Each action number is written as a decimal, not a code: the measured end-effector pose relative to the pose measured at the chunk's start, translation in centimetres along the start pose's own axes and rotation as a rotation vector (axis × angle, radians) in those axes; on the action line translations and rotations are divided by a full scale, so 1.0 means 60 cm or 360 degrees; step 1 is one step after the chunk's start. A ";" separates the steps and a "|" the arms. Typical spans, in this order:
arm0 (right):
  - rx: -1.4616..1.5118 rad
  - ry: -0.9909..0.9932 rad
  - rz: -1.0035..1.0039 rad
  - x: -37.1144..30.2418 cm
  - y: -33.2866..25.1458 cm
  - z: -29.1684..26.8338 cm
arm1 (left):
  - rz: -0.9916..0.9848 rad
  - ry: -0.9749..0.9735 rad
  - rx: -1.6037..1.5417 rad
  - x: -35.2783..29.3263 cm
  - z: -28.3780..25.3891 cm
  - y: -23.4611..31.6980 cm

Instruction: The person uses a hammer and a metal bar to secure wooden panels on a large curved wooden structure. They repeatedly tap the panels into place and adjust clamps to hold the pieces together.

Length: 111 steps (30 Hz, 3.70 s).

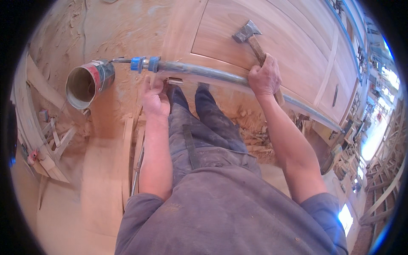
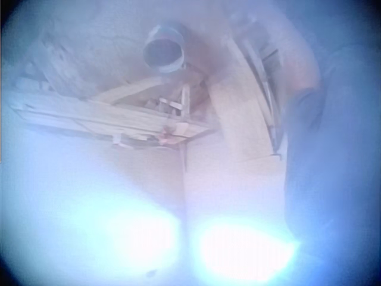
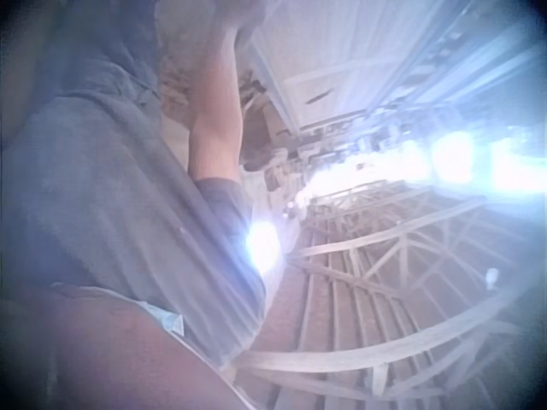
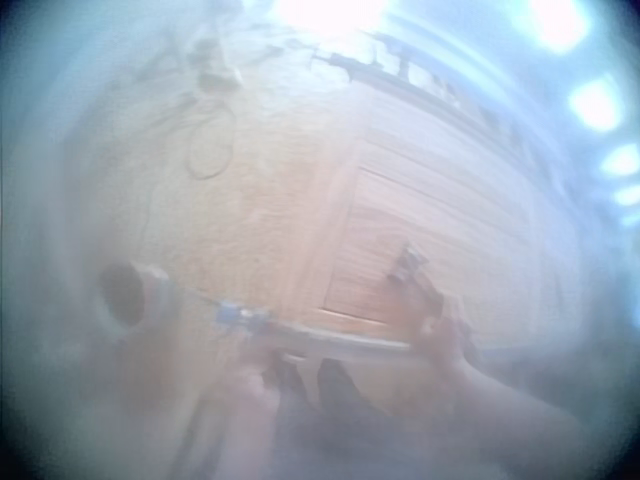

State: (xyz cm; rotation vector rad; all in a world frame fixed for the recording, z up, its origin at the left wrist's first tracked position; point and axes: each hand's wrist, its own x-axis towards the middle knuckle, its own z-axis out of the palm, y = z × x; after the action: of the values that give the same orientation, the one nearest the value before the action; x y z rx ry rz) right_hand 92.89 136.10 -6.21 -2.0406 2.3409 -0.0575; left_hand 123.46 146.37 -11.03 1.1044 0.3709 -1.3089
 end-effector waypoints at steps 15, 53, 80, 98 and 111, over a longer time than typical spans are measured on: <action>-0.0056 -0.0004 -0.0009 0.002 0.001 0.004 | 0.1050 0.0223 0.1688 -0.030 0.033 0.011; -0.0003 -0.0039 0.0036 0.001 -0.005 -0.009 | 0.1379 0.0008 0.2104 -0.072 0.030 -0.008; 0.0102 0.0069 -0.0083 0.001 0.001 -0.012 | 0.0789 -0.0625 0.3303 0.042 0.273 0.092; 0.0233 0.0040 -0.0095 0.004 -0.003 -0.027 | 0.0437 -0.0693 0.3017 0.075 0.251 0.097; 0.0292 0.0037 -0.0027 0.005 -0.010 -0.038 | 0.0338 -0.0576 0.3304 0.059 0.281 0.108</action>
State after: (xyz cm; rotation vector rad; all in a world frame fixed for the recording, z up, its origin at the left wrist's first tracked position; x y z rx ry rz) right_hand 93.33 135.75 -3.88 -1.9829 2.2379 -0.2869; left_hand 124.43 129.88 -2.87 2.2772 -1.7518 -1.3934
